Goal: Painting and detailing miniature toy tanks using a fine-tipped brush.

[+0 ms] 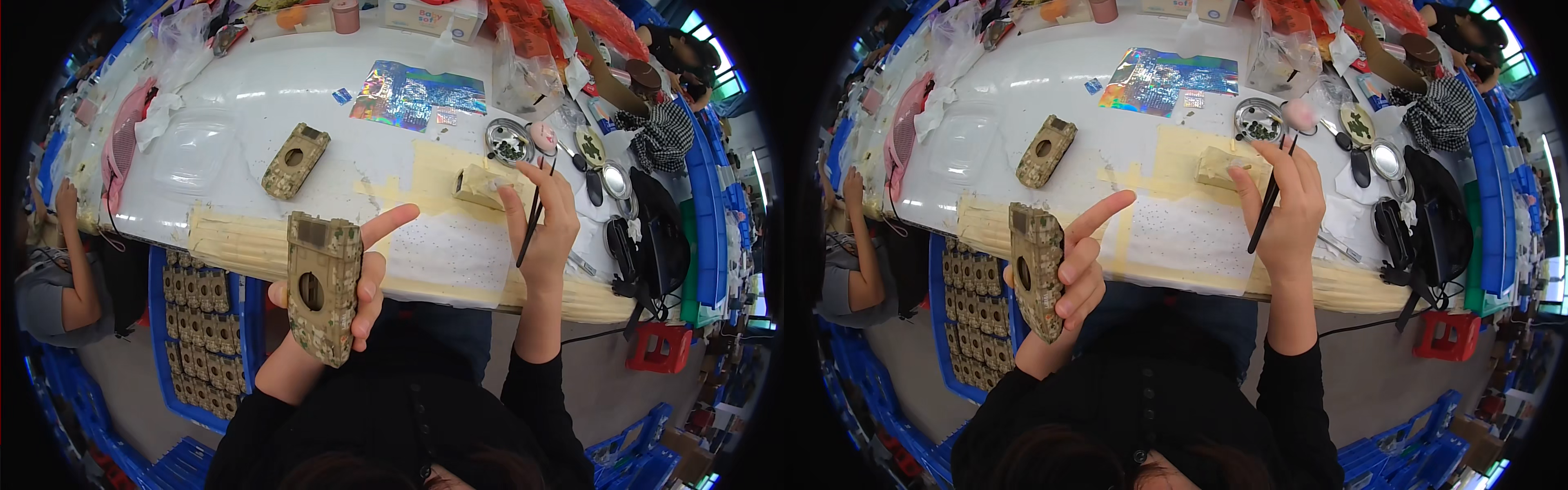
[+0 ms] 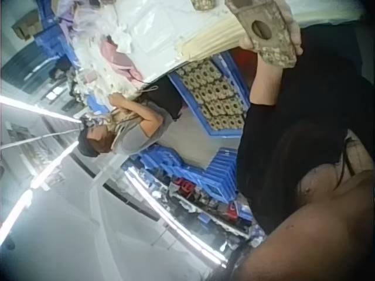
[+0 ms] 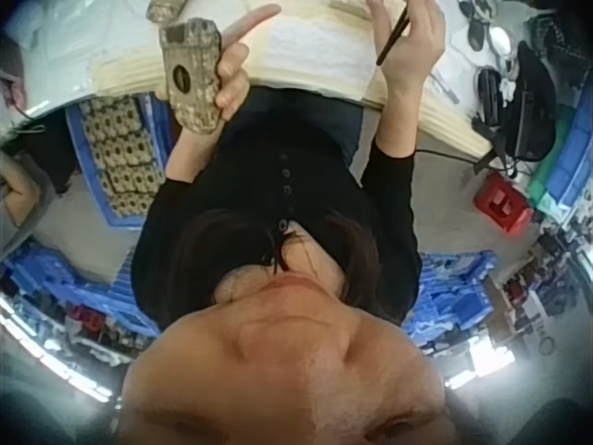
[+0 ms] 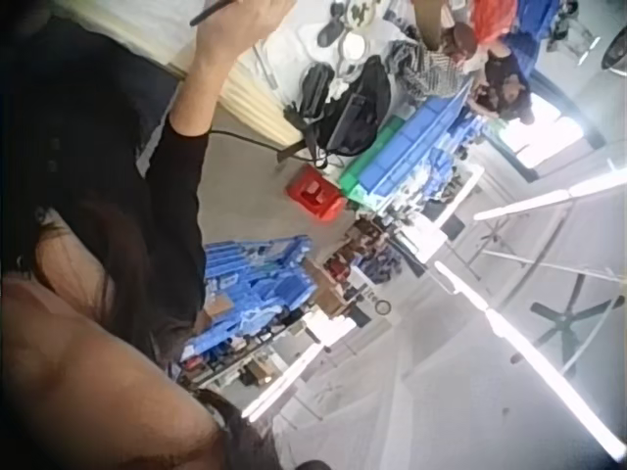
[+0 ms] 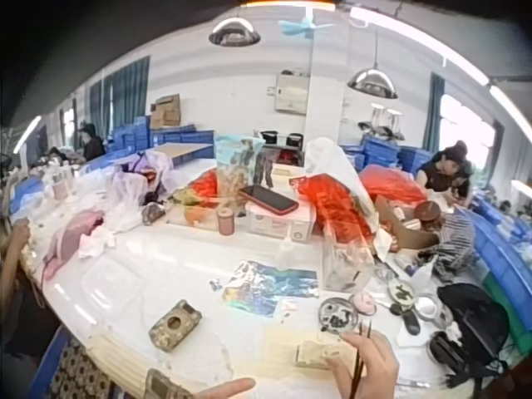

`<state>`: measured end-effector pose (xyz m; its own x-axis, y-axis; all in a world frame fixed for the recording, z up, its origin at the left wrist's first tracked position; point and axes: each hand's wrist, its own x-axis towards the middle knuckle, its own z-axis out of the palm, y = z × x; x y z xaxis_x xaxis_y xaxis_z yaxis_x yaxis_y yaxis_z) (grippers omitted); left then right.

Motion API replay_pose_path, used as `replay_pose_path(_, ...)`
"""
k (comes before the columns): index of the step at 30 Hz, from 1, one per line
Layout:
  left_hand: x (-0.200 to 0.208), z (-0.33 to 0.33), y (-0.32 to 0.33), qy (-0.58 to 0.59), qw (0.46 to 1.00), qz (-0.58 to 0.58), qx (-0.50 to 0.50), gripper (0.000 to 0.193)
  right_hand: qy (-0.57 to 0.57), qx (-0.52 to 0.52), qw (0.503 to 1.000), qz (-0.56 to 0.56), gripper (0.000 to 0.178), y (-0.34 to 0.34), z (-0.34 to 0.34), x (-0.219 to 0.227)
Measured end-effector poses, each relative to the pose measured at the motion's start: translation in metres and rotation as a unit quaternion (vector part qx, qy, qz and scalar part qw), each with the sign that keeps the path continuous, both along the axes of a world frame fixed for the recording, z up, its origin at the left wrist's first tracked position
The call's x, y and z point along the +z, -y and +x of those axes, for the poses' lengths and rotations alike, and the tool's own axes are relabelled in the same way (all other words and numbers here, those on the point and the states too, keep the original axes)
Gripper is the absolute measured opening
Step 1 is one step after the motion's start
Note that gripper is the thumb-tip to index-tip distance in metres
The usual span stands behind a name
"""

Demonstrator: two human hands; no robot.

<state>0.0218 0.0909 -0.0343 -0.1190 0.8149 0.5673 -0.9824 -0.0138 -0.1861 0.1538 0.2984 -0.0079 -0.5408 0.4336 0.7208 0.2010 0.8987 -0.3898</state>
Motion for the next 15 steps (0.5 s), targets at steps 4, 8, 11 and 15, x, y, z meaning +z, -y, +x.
replay_pose_path(4,-0.004,-0.001,0.004,-0.027,0.998,-0.019,0.048,0.121,-0.028,0.048,0.997,-0.06,0.041,0.001,0.022,0.001)
replay_pose_path(8,-0.011,-0.002,0.012,-0.078,0.985,-0.101,0.115,0.111,-0.016,0.087,0.972,-0.22,0.064,0.024,0.045,0.003)
replay_pose_path(11,-0.016,0.002,0.012,-0.073,0.979,-0.131,0.14,0.105,-0.014,0.124,0.958,-0.257,0.063,0.025,0.062,-0.009)
replay_pose_path(15,-0.016,0.008,0.009,-0.071,0.978,-0.135,0.142,0.103,0.033,0.114,0.949,-0.292,0.049,0.031,0.076,-0.01)
